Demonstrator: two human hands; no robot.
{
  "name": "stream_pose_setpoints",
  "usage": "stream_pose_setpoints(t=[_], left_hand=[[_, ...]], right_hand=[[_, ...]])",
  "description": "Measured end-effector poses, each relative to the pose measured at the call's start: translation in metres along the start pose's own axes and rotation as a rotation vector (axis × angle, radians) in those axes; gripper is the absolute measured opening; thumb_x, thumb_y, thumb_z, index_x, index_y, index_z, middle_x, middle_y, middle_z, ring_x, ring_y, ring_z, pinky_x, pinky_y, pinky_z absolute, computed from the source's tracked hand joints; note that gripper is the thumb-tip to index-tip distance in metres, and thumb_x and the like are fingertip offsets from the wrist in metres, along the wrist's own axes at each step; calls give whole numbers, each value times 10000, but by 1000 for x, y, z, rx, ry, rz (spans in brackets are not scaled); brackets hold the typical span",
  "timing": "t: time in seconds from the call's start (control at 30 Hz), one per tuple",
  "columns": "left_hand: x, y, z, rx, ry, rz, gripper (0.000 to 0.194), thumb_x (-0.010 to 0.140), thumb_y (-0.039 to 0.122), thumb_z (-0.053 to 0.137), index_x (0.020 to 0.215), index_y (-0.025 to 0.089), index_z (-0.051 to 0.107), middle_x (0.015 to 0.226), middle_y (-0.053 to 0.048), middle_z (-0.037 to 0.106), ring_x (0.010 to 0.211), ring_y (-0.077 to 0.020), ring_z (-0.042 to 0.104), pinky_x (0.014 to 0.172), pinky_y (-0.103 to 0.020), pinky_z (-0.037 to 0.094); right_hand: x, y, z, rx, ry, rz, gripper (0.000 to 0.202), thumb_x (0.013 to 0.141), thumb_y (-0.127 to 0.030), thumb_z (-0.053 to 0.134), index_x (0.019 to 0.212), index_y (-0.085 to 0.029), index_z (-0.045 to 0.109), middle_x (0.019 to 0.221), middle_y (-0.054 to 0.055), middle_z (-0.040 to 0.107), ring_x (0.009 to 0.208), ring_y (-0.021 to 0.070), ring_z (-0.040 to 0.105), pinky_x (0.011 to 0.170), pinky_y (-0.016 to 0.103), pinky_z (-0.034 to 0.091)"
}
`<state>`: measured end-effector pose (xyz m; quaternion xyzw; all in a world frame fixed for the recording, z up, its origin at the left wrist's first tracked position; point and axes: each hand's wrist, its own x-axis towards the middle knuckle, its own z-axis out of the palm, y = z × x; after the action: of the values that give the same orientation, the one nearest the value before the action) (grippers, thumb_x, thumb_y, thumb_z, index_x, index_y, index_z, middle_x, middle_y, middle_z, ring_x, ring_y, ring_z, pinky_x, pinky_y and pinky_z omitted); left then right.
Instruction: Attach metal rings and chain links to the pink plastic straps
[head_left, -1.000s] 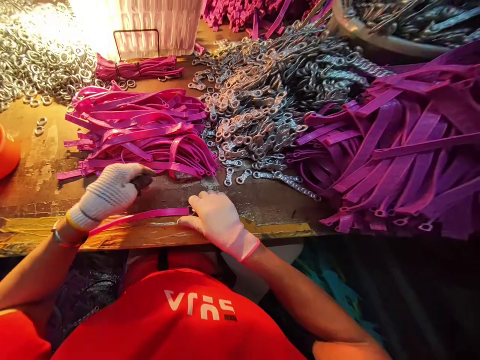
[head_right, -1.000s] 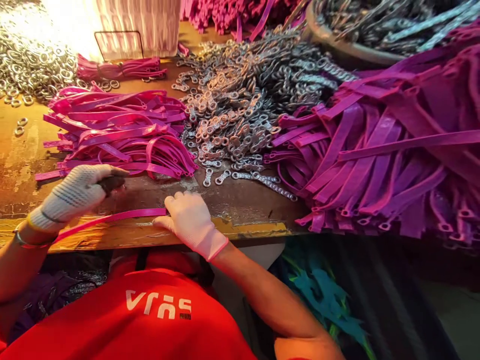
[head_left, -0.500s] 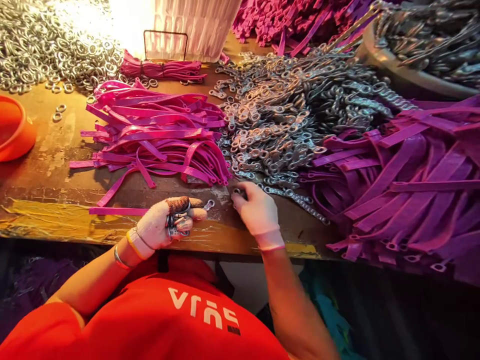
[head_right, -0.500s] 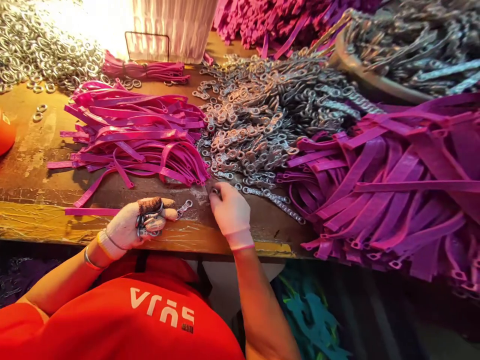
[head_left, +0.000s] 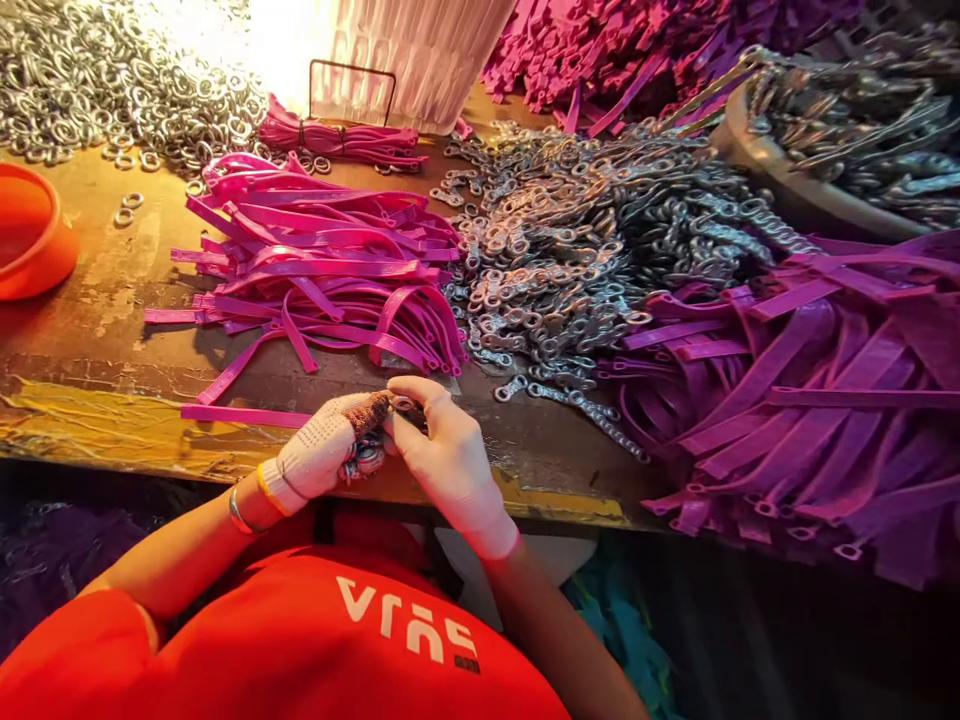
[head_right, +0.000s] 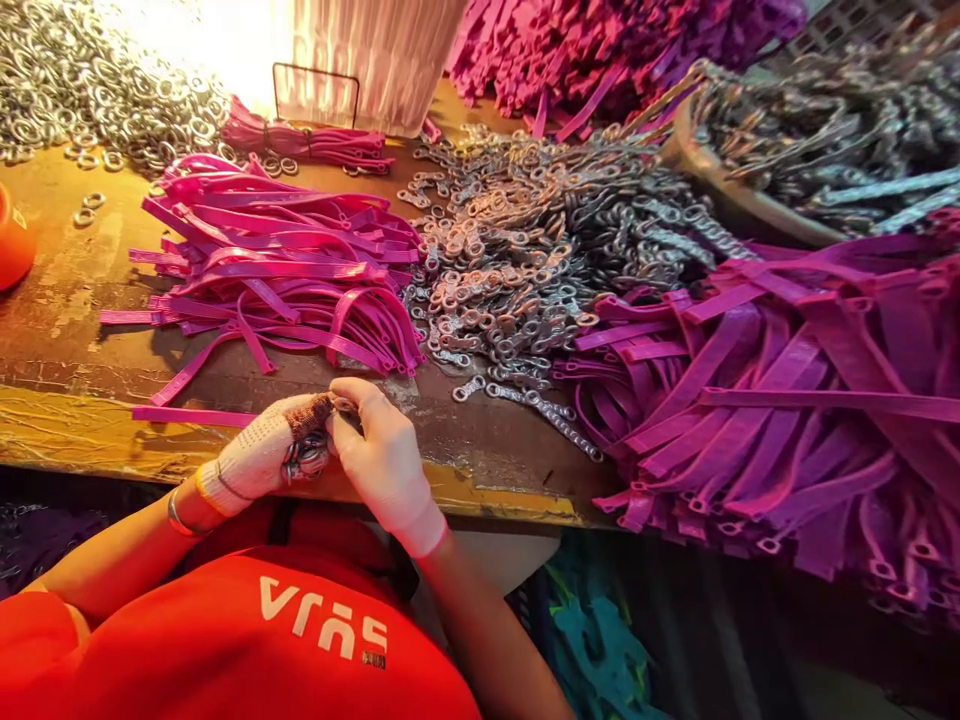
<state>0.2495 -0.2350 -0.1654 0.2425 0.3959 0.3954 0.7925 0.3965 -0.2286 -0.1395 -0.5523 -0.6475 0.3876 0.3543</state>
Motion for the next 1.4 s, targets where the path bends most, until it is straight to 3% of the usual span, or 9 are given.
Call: stream_pose_setpoints(t=[0.4,0.57,0.67,0.77,0.9,1.07,1.17,1.27,1.4], left_hand=[[-6,12,3,-274,36,-150,267,810,395,707,874,146,637,649,0,610,433,-84,498,344,-173,382],[-7,9,0,-193,45,14,242,841,370,697,860,133,651,653,16,579,443,-49,454,388,-149,353],[-9,12,-5,-227,61,-10,269,813,382,716,893,130,670,654,9,596,432,-59,459,374,-160,333],[-12,14,-8,-269,38,-111,364,791,452,717,956,129,684,712,-27,651,428,-82,483,361,-184,333],[-17,5,-2,-150,66,-22,290,774,361,778,928,141,668,714,1,620,433,-47,435,405,-175,319],[-20,3,2,1,104,55,321,869,472,675,834,176,554,626,50,516,423,-52,351,416,-197,281],[-23,15,-1,422,115,156,275,928,430,583,823,180,543,652,38,533,508,-83,411,486,-215,331],[-26,25,-6,801,112,293,189,917,307,555,782,175,550,724,9,571,649,-118,466,595,-234,372],[-31,26,-8,776,95,180,257,966,327,478,751,190,514,621,27,521,560,-108,432,549,-228,350]], right_hand=[[-5,-12,16,540,124,338,304,763,-352,756,1003,-208,638,748,-59,601,591,100,579,550,234,469],[-9,-10,16,547,145,287,245,802,-318,746,990,-211,630,707,-71,578,563,77,505,542,217,420],[-10,-9,13,554,141,273,233,821,-321,743,992,-211,627,663,-83,551,533,73,475,529,216,406],[-10,-10,15,482,232,222,228,821,-312,748,994,-215,636,715,-69,590,573,81,533,564,224,461],[-15,-8,22,237,318,75,204,858,-301,714,1037,-225,652,917,-11,689,771,126,648,716,269,554],[-16,-1,16,-157,195,-197,303,978,-256,552,1278,-209,559,1131,83,682,985,184,667,899,345,545],[-6,-4,4,-425,34,-426,361,1008,-212,444,1362,-153,487,1227,161,627,1094,232,620,934,390,505],[8,-13,-8,-709,-235,-559,240,989,-189,433,1121,-134,625,959,126,676,870,234,628,758,348,461],[17,-26,-16,-977,-422,-590,228,947,-231,492,783,-177,642,684,67,633,602,193,556,575,337,280]])
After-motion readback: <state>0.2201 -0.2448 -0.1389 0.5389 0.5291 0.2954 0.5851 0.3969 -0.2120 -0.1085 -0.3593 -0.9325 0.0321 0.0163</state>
